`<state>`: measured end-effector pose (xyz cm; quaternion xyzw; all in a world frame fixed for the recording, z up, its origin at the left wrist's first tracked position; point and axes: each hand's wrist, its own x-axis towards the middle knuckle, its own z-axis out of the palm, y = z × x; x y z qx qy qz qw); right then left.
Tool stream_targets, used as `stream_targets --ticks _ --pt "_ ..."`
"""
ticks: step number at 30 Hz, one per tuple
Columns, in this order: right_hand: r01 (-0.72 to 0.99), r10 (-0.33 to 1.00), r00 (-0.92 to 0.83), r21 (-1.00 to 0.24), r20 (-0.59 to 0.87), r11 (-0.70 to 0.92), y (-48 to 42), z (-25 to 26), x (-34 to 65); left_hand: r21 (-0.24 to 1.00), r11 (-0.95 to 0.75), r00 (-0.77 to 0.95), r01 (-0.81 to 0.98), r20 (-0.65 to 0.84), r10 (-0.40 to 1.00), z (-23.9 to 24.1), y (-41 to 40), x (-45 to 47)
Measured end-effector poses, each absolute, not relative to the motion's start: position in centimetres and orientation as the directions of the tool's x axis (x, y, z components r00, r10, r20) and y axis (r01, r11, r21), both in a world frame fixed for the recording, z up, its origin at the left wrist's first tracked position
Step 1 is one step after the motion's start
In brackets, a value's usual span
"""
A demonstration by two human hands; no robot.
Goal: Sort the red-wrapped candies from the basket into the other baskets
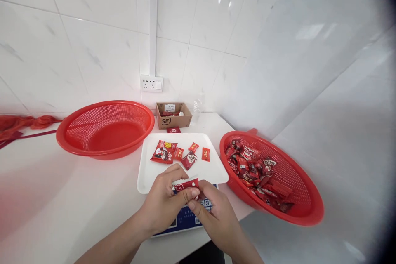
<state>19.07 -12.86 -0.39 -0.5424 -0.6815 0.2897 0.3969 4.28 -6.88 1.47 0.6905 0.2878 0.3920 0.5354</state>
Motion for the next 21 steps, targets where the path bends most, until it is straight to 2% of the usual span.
stream_targets --ticks 4,8,12,16,21 --pt "0.514 0.976 -0.059 -0.832 0.209 0.209 -12.3 0.0 19.3 0.965 -0.263 0.492 -0.012 0.235 0.838 1.1 -6.5 4.2" --pt "0.572 0.979 0.075 -0.812 0.188 0.112 -10.9 -0.1 21.0 0.948 -0.31 0.36 -0.072 0.314 0.879 1.0 -5.6 3.5" --pt "0.739 0.974 0.145 -0.673 0.173 0.009 -9.4 -1.5 23.2 0.936 -0.329 0.169 -0.124 0.346 0.923 1.3 -4.8 2.6" --pt "0.867 0.955 0.2 -0.494 0.217 -0.068 -7.9 -3.1 23.9 0.934 -0.327 0.086 -0.145 0.341 0.936 1.6 -4.5 2.1" --pt "0.915 0.993 0.103 -0.387 -0.053 -0.116 -5.3 -3.9 22.4 0.939 -0.311 0.063 -0.147 0.323 0.944 1.8 -4.5 1.8"
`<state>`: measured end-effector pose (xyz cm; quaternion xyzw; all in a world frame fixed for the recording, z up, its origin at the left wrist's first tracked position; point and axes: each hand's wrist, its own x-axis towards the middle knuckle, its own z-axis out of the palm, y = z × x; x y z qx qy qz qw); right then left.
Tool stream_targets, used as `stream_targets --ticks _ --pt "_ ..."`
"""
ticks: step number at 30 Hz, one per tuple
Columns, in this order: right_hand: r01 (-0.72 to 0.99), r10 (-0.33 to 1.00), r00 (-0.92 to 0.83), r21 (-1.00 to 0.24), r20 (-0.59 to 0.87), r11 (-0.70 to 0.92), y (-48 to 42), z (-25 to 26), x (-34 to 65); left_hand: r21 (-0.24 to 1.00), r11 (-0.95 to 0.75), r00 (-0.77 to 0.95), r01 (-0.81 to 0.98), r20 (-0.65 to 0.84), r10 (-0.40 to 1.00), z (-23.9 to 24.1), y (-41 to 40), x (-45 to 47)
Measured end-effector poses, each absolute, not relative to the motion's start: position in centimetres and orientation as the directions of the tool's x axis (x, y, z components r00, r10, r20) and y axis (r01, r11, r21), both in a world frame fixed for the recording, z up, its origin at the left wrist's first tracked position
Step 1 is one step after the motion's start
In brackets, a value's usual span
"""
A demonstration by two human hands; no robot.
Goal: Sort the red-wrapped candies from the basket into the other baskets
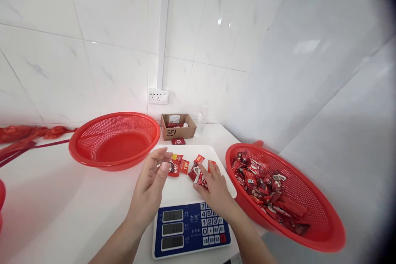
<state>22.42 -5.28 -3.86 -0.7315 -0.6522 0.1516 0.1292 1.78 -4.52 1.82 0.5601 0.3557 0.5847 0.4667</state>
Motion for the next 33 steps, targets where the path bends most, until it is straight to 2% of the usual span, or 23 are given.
stream_targets --ticks 5,13,17,21,33 --pt "0.949 0.989 0.04 -0.305 -0.143 -0.082 -2.1 -3.7 21.8 0.934 -0.328 0.046 -0.142 0.337 0.94 2.0 -4.7 1.3" --pt "0.949 0.989 -0.068 -0.315 -0.132 0.024 0.8 -1.8 21.0 0.926 -0.327 0.012 -0.189 0.335 0.942 2.3 -4.8 0.9" --pt "0.911 0.965 -0.253 -0.353 -0.072 0.213 -0.2 -0.8 18.2 0.924 -0.329 -0.002 -0.194 0.335 0.942 2.3 -4.8 1.0" --pt "0.837 0.888 -0.451 -0.389 -0.089 0.386 -1.5 -0.5 16.4 0.93 -0.317 0.005 -0.186 0.323 0.946 2.4 -4.8 1.0" --pt "0.713 0.913 -0.408 -0.626 -0.004 0.316 -4.4 0.3 20.2 0.925 -0.332 0.056 -0.182 0.347 0.936 2.3 -4.7 0.8"
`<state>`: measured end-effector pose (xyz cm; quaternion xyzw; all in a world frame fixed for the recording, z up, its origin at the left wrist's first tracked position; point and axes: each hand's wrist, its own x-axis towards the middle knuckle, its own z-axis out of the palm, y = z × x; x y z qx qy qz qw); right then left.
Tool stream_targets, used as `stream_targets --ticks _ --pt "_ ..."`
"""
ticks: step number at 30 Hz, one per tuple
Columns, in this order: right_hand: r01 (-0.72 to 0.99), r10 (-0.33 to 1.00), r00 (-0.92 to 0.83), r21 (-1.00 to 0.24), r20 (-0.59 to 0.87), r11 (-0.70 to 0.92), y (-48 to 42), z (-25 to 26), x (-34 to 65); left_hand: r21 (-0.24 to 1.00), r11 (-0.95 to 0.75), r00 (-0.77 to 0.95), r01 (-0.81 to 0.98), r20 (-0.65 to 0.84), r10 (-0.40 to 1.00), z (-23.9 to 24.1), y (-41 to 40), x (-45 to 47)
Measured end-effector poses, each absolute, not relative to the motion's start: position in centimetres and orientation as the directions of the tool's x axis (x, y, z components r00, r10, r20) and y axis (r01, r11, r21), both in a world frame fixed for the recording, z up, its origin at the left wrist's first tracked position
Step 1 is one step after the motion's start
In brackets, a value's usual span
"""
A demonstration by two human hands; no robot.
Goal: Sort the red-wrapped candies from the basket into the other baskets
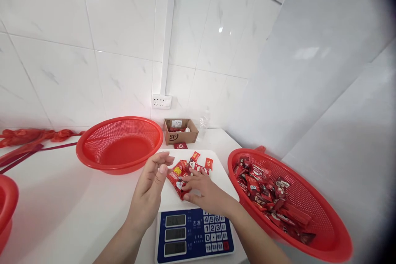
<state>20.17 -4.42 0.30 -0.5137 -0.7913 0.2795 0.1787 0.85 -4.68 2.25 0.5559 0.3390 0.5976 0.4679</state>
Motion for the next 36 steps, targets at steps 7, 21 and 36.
stream_targets --ticks 7,21,36 --pt "0.713 0.931 -0.365 -0.637 0.02 0.293 -4.9 0.7 22.1 0.927 -0.329 0.071 -0.178 0.346 0.936 2.3 -4.8 0.9" --pt "0.787 0.957 -0.276 -0.549 0.095 0.282 -4.9 0.1 23.1 0.935 -0.328 0.105 -0.135 0.342 0.934 2.3 -4.9 1.0" --pt "0.908 0.954 -0.233 -0.393 -0.187 0.145 -1.6 -1.3 22.1 0.947 -0.288 0.08 -0.14 0.301 0.95 2.9 -5.2 1.3"
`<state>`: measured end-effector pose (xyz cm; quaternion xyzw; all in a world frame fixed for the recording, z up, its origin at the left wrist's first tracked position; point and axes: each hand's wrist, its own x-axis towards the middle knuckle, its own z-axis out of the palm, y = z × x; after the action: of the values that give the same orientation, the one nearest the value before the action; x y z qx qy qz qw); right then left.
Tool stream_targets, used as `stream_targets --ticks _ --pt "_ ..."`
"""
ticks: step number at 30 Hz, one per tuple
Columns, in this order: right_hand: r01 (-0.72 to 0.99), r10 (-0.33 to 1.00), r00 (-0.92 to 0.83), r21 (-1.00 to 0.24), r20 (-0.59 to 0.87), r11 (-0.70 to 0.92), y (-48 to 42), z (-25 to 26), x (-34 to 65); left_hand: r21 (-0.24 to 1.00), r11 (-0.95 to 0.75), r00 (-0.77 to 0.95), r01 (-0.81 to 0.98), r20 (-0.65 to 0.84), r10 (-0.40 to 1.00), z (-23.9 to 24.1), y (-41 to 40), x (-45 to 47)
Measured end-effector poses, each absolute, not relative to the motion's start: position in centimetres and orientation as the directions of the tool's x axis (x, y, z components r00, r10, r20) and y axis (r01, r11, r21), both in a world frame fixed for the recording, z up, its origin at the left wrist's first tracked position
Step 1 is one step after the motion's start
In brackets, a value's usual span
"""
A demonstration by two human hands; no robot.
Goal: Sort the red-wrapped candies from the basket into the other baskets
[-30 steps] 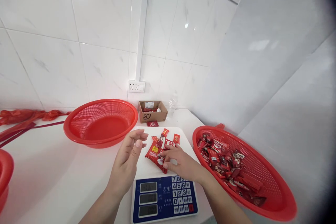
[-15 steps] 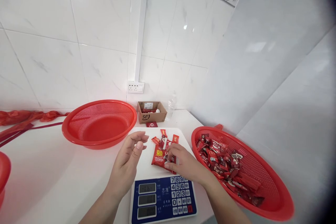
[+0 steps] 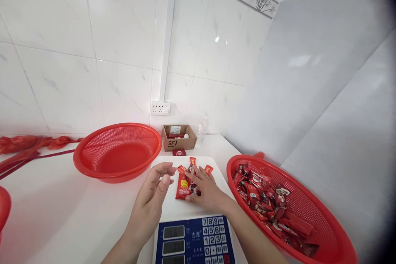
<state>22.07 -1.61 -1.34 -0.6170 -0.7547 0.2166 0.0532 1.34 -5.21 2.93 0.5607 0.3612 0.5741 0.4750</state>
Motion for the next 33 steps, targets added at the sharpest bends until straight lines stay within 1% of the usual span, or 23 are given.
stream_targets --ticks 5,8,13,20,28,33 --pt "0.924 0.966 -0.175 -0.371 -0.189 0.095 0.9 -1.2 22.1 0.945 -0.284 0.033 -0.163 0.293 0.955 3.0 -5.4 1.5" --pt "0.918 0.957 -0.214 -0.376 -0.196 0.128 2.0 -1.5 22.1 0.947 -0.282 0.062 -0.154 0.294 0.954 3.0 -5.4 1.3" --pt "0.897 0.953 -0.26 -0.404 -0.156 0.179 1.4 -1.7 21.7 0.947 -0.3 0.144 -0.118 0.315 0.938 2.4 -4.9 0.8" --pt "0.86 0.929 -0.338 -0.451 -0.152 0.239 0.0 -1.1 21.8 0.941 -0.312 0.14 -0.132 0.33 0.934 2.3 -4.9 1.0" --pt "0.884 0.944 -0.29 -0.421 -0.156 0.203 2.8 -1.8 21.2 0.937 -0.322 0.122 -0.136 0.338 0.933 2.4 -5.0 1.0" --pt "0.852 0.923 -0.362 -0.447 -0.128 0.272 2.7 -1.8 21.4 0.936 -0.321 0.115 -0.144 0.338 0.934 2.3 -5.0 1.0"
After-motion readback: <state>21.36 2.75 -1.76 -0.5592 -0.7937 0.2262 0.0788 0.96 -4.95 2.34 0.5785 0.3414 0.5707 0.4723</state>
